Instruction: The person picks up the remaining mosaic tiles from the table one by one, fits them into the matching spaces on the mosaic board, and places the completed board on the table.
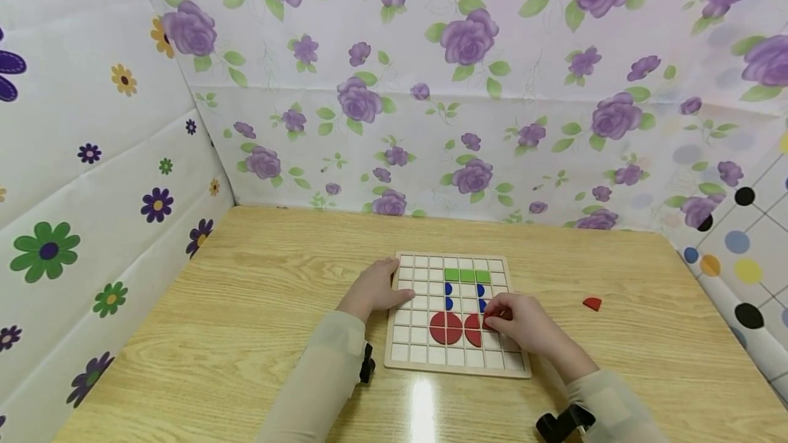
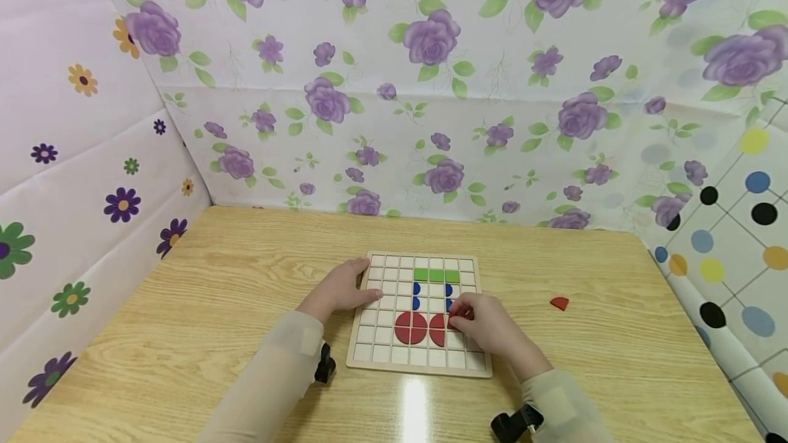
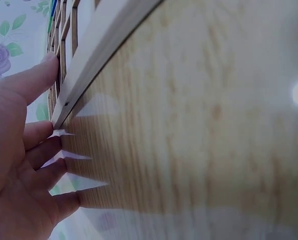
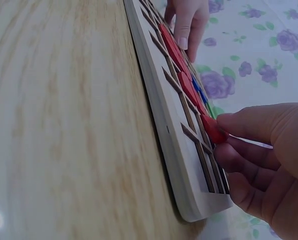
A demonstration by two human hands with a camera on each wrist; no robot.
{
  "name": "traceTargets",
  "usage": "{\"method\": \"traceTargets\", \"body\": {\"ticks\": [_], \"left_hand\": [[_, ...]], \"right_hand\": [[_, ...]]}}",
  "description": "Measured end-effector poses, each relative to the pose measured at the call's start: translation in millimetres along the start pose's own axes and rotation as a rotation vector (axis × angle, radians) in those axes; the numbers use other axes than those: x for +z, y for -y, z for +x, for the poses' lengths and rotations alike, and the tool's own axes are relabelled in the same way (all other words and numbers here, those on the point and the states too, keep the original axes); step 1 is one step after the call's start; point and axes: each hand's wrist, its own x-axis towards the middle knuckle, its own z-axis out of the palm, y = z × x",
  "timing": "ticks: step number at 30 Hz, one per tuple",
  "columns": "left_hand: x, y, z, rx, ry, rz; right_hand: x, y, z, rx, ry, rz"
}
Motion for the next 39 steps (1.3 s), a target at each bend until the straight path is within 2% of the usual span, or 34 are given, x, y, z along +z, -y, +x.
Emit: {"method": "traceTargets", "body": {"ticks": [7,16,30,39], "left_hand": [[-3.6,1.4,-2.0,0.001,0.035,-0.055],[-9.4,1.7,-5.0,0.007,0.099,-0.039],[-6.1,1.9,-3.1,0.009,0.070,-0.031],[-7.5,0.8,-4.6,0.005,0.073,-0.046]], "right_hand": [[0.1,0.5,-0.9,0.019,-0.009,-0.007],[-2.1,-1.4,-3.3,0.051,0.031,0.003],[-2.4,-0.3,-0.8,0.009,0.007,-0.076],[-1.0,-3.8,4.7,0.036,-0.012,-0.099]]}}
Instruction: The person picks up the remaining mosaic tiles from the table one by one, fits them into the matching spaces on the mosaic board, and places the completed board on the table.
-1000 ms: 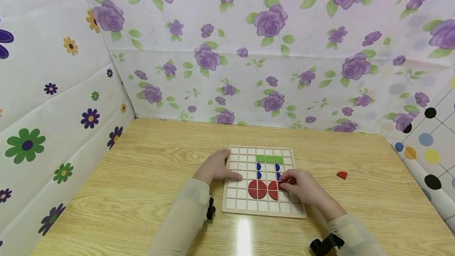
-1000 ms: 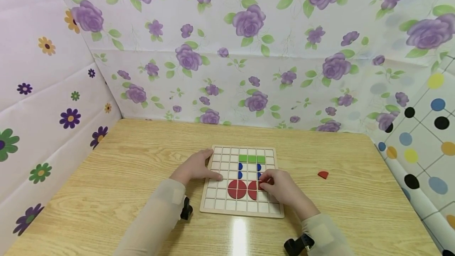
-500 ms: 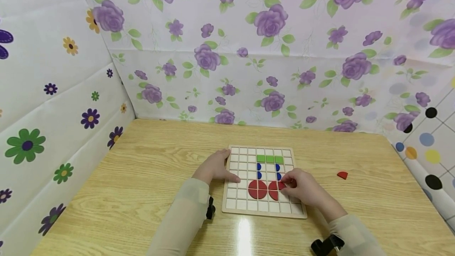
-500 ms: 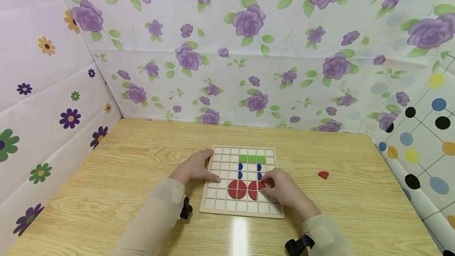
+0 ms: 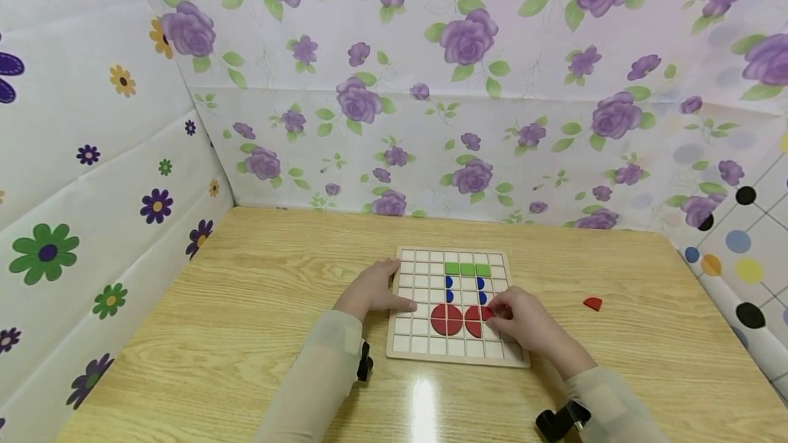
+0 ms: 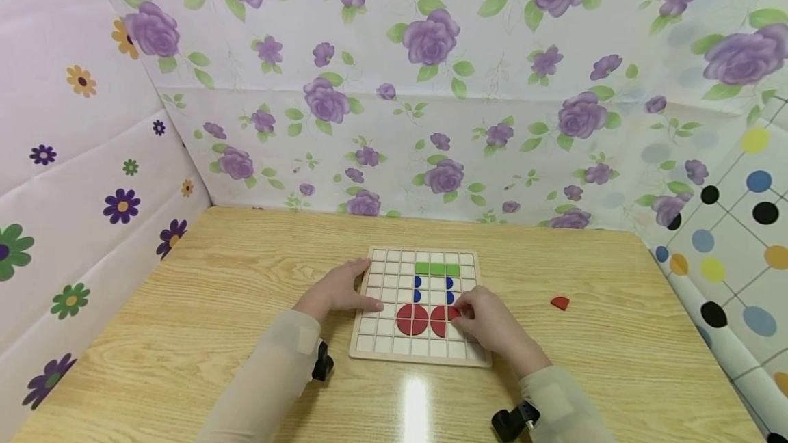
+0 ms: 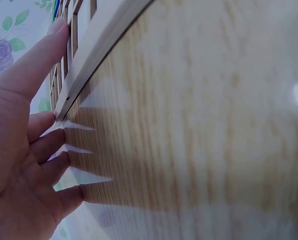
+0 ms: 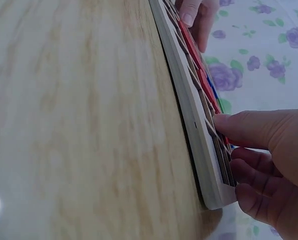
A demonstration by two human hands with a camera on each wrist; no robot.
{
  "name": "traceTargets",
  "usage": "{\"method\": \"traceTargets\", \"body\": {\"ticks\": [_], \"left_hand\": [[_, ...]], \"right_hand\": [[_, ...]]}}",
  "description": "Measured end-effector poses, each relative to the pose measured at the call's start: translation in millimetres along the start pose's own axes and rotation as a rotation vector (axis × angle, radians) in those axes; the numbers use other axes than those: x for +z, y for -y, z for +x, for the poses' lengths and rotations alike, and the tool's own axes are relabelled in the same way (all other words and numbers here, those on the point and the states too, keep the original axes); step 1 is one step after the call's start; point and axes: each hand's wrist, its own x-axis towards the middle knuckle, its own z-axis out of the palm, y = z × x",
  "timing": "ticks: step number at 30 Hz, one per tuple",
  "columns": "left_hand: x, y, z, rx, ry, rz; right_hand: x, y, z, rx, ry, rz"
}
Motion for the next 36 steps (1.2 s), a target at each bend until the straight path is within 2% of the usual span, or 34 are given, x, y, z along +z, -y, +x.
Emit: {"method": "traceTargets", "body": {"ticks": [8,16,28,36], "left_hand": [[-0.5,0.9,0.5,0.008,0.002,0.000],[-0.4,-0.3,1.5,0.007,-0.002,0.002],[1.6,-0.4,2.6,-0.011,0.005,0.016],[1.8,-0.8,2.8,-0.016,0.001,0.024]], "right_hand": [[0,-4,-1,0.002,-0.034,0.004],[-7,-11,-6,-0.046,-0.106,-0.007],[-15,-20,-13,-0.033,-0.101,-0.003],[-19,-29,-17,-0.026,-0.127,-0.020]]}}
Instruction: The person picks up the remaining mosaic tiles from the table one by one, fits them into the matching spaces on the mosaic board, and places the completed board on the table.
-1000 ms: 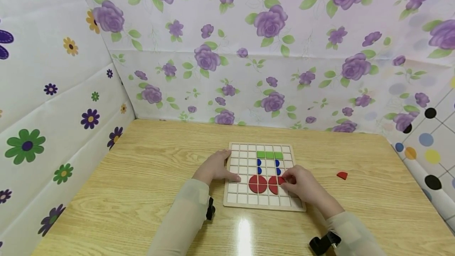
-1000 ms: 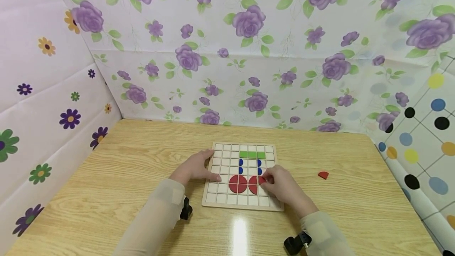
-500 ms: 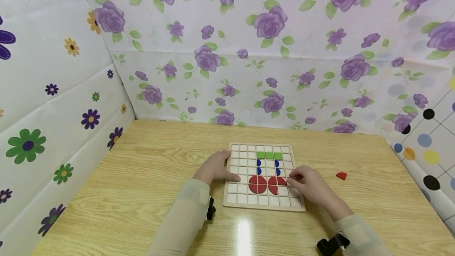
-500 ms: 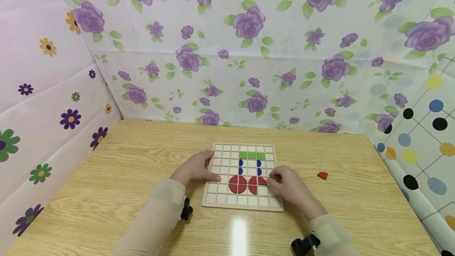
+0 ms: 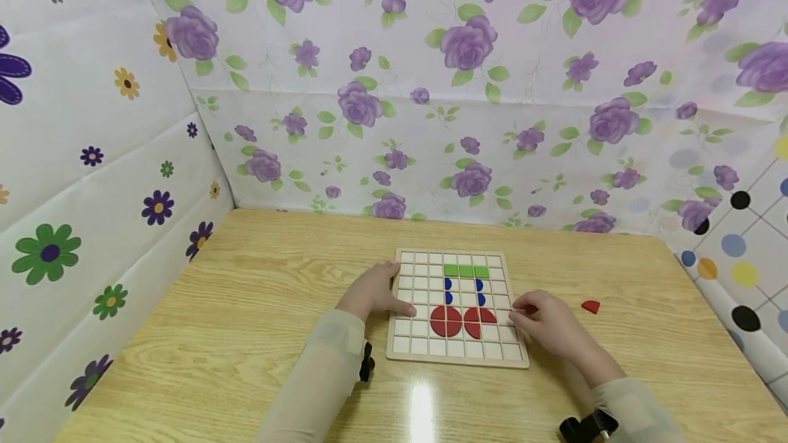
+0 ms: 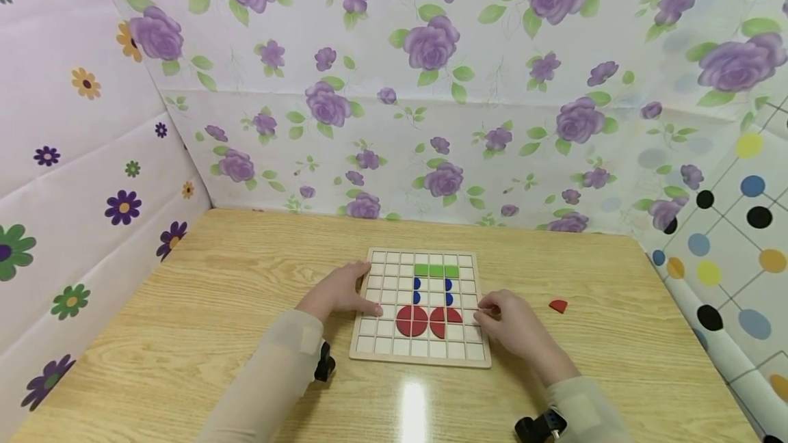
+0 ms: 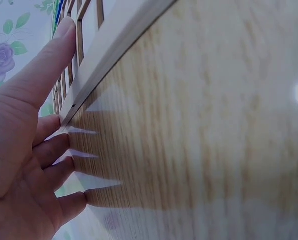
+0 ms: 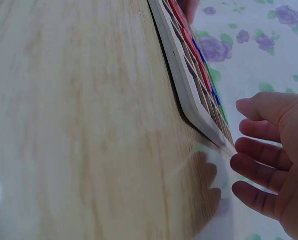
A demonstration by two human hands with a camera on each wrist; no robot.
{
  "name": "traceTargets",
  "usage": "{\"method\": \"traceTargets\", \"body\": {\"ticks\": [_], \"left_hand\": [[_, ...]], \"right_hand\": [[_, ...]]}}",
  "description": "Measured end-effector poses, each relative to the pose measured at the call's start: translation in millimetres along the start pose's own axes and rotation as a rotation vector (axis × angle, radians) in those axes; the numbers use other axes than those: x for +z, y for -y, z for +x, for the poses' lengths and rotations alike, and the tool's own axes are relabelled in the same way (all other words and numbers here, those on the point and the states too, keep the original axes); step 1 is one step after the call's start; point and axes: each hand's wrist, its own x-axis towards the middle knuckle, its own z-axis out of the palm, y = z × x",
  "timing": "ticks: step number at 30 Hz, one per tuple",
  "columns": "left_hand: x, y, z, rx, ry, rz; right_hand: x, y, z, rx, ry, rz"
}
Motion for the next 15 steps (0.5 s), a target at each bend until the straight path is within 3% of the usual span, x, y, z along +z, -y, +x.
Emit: {"method": "traceTargets", "body": {"ticks": [15], "left_hand": [[-2.4,-3.1,-2.5,-0.003,-0.003,-0.009]], "right_hand": [[-19,-16,-12,0.028,-0.017,-0.026]]}}
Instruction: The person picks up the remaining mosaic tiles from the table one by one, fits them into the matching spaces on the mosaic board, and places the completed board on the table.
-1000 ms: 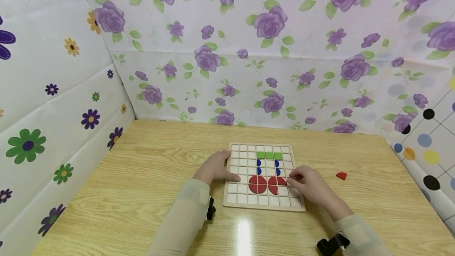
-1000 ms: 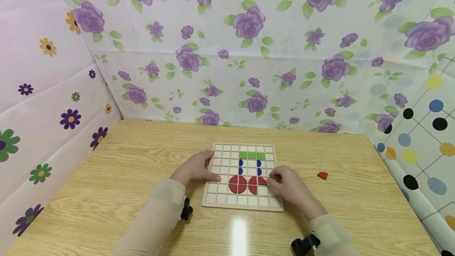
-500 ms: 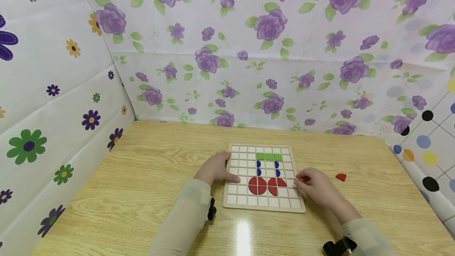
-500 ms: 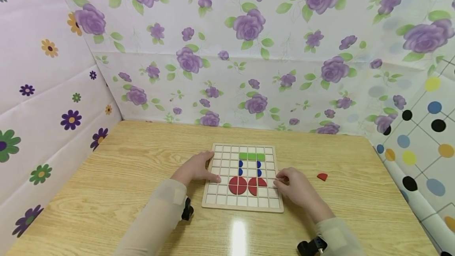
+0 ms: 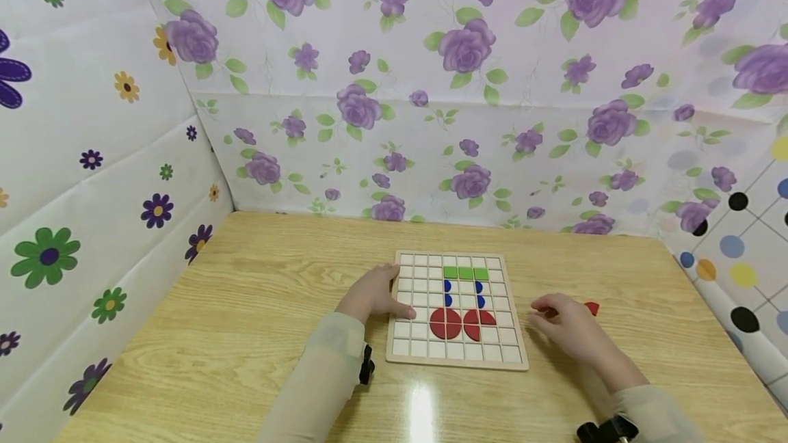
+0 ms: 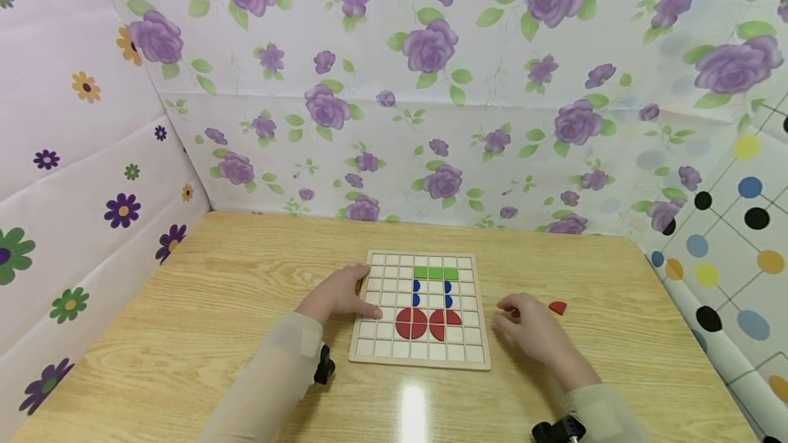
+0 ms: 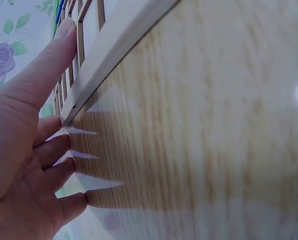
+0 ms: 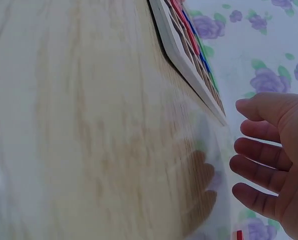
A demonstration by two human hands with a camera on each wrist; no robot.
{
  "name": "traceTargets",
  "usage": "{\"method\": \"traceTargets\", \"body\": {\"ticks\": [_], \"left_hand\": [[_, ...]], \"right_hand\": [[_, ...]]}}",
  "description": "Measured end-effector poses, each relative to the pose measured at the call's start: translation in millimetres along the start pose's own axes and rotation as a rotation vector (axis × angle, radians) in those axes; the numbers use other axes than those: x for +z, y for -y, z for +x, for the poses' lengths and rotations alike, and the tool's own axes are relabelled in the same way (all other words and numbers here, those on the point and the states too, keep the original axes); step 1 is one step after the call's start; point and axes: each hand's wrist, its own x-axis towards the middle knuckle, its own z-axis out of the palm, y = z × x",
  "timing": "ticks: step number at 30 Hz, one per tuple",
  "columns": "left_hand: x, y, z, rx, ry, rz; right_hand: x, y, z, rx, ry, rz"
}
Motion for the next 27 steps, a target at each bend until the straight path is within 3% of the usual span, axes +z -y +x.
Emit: {"method": "traceTargets", "body": {"ticks": [18,27], "left_hand": [[-3.6,-6.1,1.9,0.005,-0.004,0.009],[2.6,0.2,2.6,-0.004,0.000,0.015]], "right_hand": [[-31,-27,-8,0.032,0.001,-0.076],[-37,-37,-11,0.063,0.018,-0.069]]}}
